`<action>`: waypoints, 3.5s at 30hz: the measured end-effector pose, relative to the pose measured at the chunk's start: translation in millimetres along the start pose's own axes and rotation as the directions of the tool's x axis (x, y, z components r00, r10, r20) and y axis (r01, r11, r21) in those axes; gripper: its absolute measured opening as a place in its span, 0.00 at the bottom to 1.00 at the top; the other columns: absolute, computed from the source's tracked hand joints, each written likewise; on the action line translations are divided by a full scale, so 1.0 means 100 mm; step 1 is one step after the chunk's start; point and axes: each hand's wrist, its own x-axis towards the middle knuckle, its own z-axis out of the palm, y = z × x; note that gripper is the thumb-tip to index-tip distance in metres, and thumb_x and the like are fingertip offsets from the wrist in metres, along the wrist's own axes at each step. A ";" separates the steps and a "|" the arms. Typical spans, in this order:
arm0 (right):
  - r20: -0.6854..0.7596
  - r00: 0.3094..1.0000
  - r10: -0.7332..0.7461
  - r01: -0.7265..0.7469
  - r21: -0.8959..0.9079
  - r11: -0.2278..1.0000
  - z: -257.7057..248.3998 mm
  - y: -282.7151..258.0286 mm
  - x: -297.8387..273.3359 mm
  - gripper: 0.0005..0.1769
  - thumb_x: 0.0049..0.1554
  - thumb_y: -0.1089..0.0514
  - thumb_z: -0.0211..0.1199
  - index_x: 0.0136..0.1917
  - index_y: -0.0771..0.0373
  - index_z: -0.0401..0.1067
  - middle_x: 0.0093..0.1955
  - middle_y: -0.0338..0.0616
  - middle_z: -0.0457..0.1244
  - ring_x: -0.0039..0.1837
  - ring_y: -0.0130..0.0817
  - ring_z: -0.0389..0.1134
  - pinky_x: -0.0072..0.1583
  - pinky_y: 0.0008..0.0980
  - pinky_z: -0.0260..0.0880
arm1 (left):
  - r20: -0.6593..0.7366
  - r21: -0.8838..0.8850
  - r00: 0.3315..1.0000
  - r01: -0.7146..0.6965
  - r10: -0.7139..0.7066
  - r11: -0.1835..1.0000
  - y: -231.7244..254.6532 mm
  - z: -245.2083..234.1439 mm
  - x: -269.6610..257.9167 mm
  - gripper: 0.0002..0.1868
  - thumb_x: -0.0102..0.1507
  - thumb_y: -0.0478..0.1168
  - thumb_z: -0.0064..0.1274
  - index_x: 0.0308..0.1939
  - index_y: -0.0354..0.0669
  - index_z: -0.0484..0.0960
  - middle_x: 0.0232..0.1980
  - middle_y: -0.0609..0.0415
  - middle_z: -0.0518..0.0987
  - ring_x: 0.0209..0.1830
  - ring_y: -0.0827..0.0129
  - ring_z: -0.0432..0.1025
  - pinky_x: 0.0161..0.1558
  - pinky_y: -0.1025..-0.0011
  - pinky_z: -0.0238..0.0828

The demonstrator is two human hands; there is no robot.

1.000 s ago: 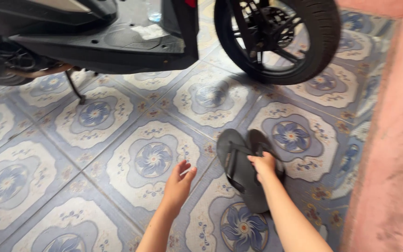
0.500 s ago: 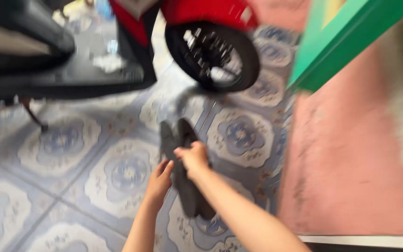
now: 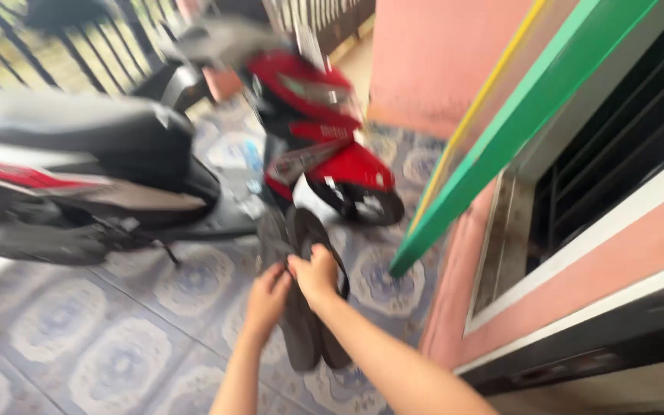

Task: Picking up shoes from the floor and placing them onto a shoe rack

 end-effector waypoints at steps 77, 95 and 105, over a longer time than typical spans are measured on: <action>-0.471 0.838 0.276 0.080 0.607 0.791 -10.15 2.66 1.36 0.15 0.61 0.63 0.61 0.59 0.74 0.68 0.44 0.65 0.71 0.41 0.44 0.75 0.41 0.37 0.81 | 0.645 0.221 0.760 -0.091 -0.075 0.971 5.22 8.26 -2.46 0.14 0.68 0.41 0.51 0.51 0.33 0.73 0.48 0.35 0.79 0.36 0.53 0.82 0.32 0.59 0.84; -0.501 0.863 0.061 -0.171 -0.177 0.969 -10.61 3.21 4.25 0.21 0.57 0.41 0.66 0.55 0.56 0.77 0.46 0.47 0.73 0.56 0.50 0.74 0.57 0.50 0.76 | 0.520 0.296 0.828 0.058 -0.212 0.953 5.71 10.40 -0.93 0.20 0.68 0.41 0.48 0.59 0.30 0.70 0.54 0.35 0.78 0.47 0.48 0.82 0.40 0.57 0.86; -0.444 0.857 -0.260 0.132 -0.298 0.945 -10.53 3.41 5.22 0.13 0.63 0.49 0.58 0.45 0.58 0.62 0.31 0.40 0.58 0.35 0.40 0.58 0.39 0.43 0.59 | 0.531 0.311 0.766 0.221 -0.361 0.925 6.27 11.12 -0.36 0.12 0.69 0.43 0.49 0.45 0.37 0.69 0.46 0.43 0.76 0.36 0.56 0.79 0.36 0.63 0.81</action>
